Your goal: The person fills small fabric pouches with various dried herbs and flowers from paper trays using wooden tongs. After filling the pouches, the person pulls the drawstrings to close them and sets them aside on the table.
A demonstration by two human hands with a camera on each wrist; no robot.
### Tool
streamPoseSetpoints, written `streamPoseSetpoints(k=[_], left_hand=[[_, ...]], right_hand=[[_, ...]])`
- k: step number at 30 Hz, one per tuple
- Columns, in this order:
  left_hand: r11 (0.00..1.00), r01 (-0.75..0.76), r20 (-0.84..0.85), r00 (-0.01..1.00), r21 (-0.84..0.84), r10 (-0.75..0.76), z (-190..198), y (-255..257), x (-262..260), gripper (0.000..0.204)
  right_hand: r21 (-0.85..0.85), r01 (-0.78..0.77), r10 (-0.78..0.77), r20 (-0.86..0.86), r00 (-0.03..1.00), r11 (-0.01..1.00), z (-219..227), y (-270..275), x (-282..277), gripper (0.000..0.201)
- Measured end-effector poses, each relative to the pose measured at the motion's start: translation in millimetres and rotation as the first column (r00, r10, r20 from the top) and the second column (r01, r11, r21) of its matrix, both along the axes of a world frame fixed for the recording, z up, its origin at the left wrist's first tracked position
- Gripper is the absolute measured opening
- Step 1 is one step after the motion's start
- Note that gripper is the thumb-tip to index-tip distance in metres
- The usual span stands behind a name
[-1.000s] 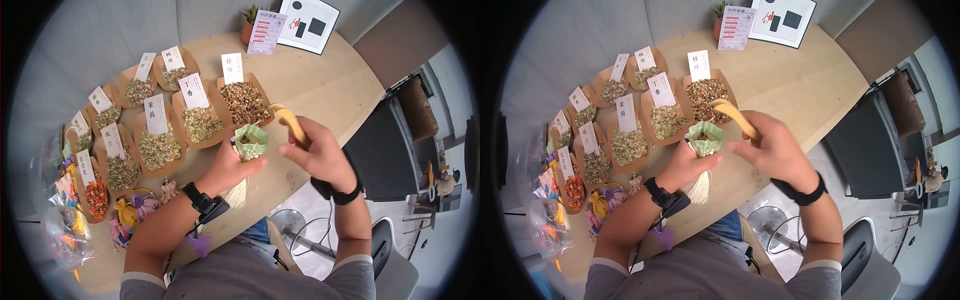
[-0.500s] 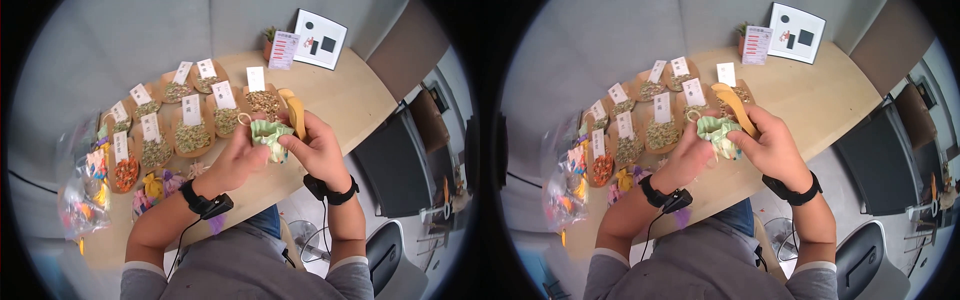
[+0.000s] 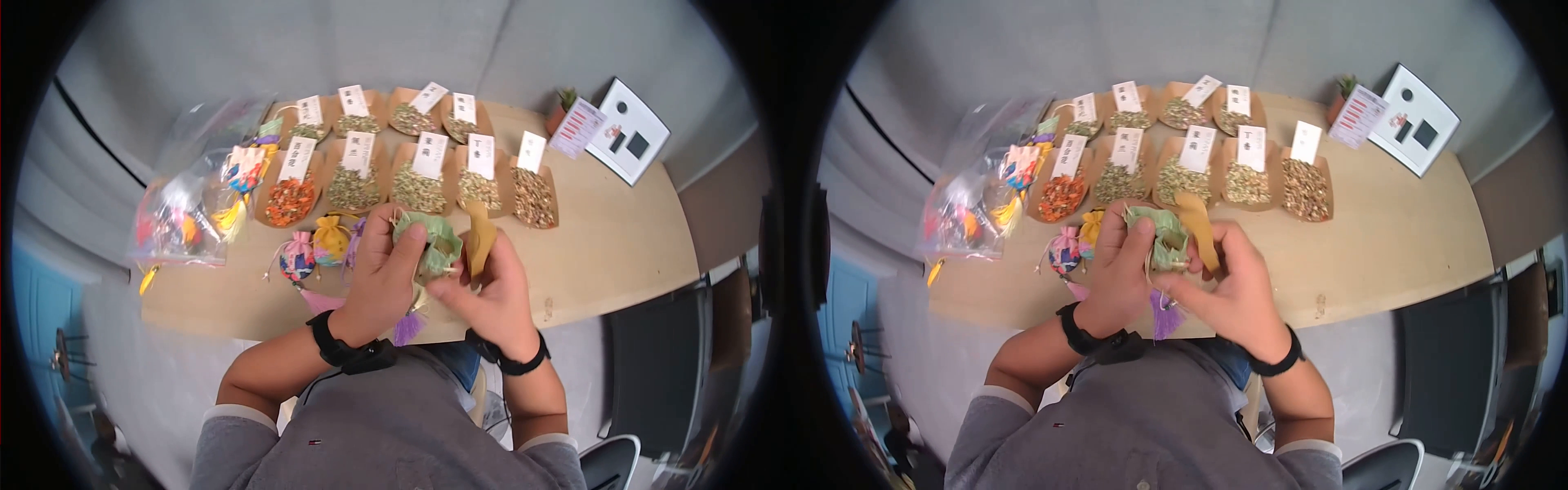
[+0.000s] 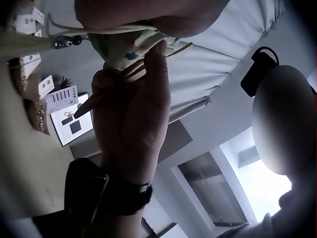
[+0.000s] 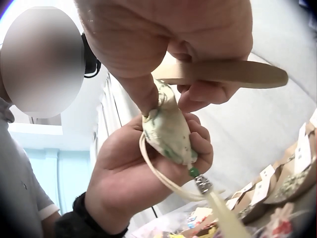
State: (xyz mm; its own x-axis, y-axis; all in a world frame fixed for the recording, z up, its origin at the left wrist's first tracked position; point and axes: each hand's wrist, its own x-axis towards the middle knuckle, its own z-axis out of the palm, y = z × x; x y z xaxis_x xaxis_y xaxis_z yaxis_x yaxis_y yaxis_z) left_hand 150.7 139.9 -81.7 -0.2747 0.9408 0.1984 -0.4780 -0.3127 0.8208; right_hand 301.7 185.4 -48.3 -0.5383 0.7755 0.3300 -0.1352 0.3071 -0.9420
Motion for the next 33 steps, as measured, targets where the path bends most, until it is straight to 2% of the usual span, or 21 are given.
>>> streamPoseSetpoints(k=[1, 4, 5, 7, 10, 12, 13, 16, 18, 19, 20, 21, 22, 24, 25, 26, 27, 28, 31, 32, 33], left_hand=[[1.000, -0.024, 0.005, 1.000, 0.000, 0.024, -0.3, -4.1, -1.9, 0.019], [0.995, -0.098, 0.014, 0.995, 0.035, 0.098, 0.0, -16.6, -4.6, 0.020], [0.996, -0.084, 0.086, 0.993, 0.034, 0.081, -1.0, -19.0, -7.3, 0.021], [0.997, -0.067, 0.163, 0.985, 0.027, 0.062, -2.1, -20.8, -15.3, 0.022], [0.999, -0.047, 0.074, 0.996, 0.007, 0.046, -3.8, -25.6, -34.2, 0.028], [0.995, -0.069, -0.167, 0.984, -0.077, 0.056, -3.5, -29.7, -46.3, 0.036], [0.994, -0.072, -0.163, 0.985, -0.088, 0.057, -6.2, -28.6, -47.5, 0.036], [0.983, -0.174, -0.052, 0.984, -0.062, 0.171, -6.5, -23.2, -55.1, 0.029], [0.992, -0.122, 0.374, 0.920, -0.013, 0.119, 12.1, -21.6, -70.6, 0.034], [0.991, -0.130, 0.375, 0.918, -0.022, 0.128, 8.2, -21.7, -85.8, 0.034], [0.997, -0.052, 0.472, 0.881, 0.050, 0.023, 5.0, -23.6, -104.0, 0.035], [0.992, 0.015, 0.557, 0.826, 0.129, -0.085, 2.2, -26.1, -113.4, 0.037], [0.993, 0.004, 0.560, 0.825, 0.120, -0.071, -0.9, -30.5, -112.6, 0.037], [0.999, -0.004, 0.521, 0.853, -0.047, 0.028, 12.4, -39.5, -102.2, 0.036], [0.998, -0.011, 0.523, 0.851, -0.060, 0.041, 15.0, -42.2, -100.7, 0.036], [0.999, 0.044, 0.548, 0.836, -0.029, -0.021, 16.6, -43.9, -99.1, 0.036], [0.995, 0.101, 0.573, 0.815, 0.005, -0.086, 16.5, -45.3, -97.3, 0.036], [0.995, 0.103, 0.579, 0.811, -0.004, -0.082, 15.6, -46.9, -96.7, 0.036], [0.987, 0.149, 0.565, 0.809, 0.067, -0.161, 11.3, -50.7, -97.6, 0.035], [0.981, 0.187, 0.341, 0.920, 0.058, -0.195, 9.6, -51.5, -97.5, 0.036], [0.974, 0.222, 0.094, 0.970, 0.041, -0.225, 8.3, -51.1, -97.0, 0.037]], right_hand=[[0.043, 0.007, -0.010, 0.077, 0.997, 0.999, 0.7, -4.0, -2.6, 0.040], [-0.004, 0.039, -0.038, 0.174, 0.984, 0.999, -13.5, -4.0, -10.0, 0.031], [-0.004, 0.034, -0.033, 0.176, 0.984, 0.999, -14.7, -3.6, -12.7, 0.031], [-0.005, 0.038, -0.037, 0.043, 0.998, 0.999, -16.5, -3.7, -16.7, 0.021], [0.080, 0.016, -0.023, 0.091, 0.996, 0.997, -19.0, 1.6, -10.5, 0.014], [0.011, 0.023, -0.024, 0.073, 0.997, 1.000, -21.8, 3.4, -7.1, 0.012], [-0.047, 0.033, -0.031, 0.049, 0.998, 0.998, -23.1, 3.9, -6.9, 0.011], [-0.051, -0.028, 0.029, 0.024, 0.999, 0.998, -25.0, 6.0, -11.7, 0.011], [-0.133, -0.049, 0.044, -0.034, 0.998, 0.990, -23.4, 7.1, -11.8, 0.012], [-0.203, -0.065, 0.047, -0.093, 0.995, 0.977, -23.9, 8.2, -10.0, 0.012], [-0.211, -0.072, 0.054, -0.090, 0.994, 0.975, -26.6, 9.6, -5.1, 0.012], [-0.284, -0.157, 0.114, -0.161, 0.980, 0.946, -29.8, 9.9, 2.5, 0.012], [-0.348, -0.243, 0.166, -0.237, 0.957, 0.905, -33.0, 8.9, 7.5, 0.013], [-0.362, -0.315, 0.208, -0.304, 0.930, 0.878, -36.6, 6.0, 6.5, 0.015], [-0.377, -0.376, 0.189, -0.447, 0.874, 0.846, -35.3, 4.2, 4.3, 0.015], [-0.382, -0.433, 0.156, -0.577, 0.802, 0.816, -34.4, 2.8, 3.3, 0.016], [-0.362, -0.447, 0.179, -0.578, 0.796, 0.818, -34.3, 2.9, 4.5, 0.018], [-0.373, -0.443, 0.172, -0.574, 0.800, 0.815, -34.9, 2.7, 7.0, 0.018], [-0.332, -0.640, 0.259, -0.714, 0.650, 0.693, -36.9, 3.2, 16.2, 0.015], [-0.337, -0.635, 0.254, -0.712, 0.655, 0.695, -35.5, 3.2, 19.3, 0.015], [-0.328, -0.626, 0.219, -0.740, 0.636, 0.708, -32.5, 2.6, 22.7, 0.015]])
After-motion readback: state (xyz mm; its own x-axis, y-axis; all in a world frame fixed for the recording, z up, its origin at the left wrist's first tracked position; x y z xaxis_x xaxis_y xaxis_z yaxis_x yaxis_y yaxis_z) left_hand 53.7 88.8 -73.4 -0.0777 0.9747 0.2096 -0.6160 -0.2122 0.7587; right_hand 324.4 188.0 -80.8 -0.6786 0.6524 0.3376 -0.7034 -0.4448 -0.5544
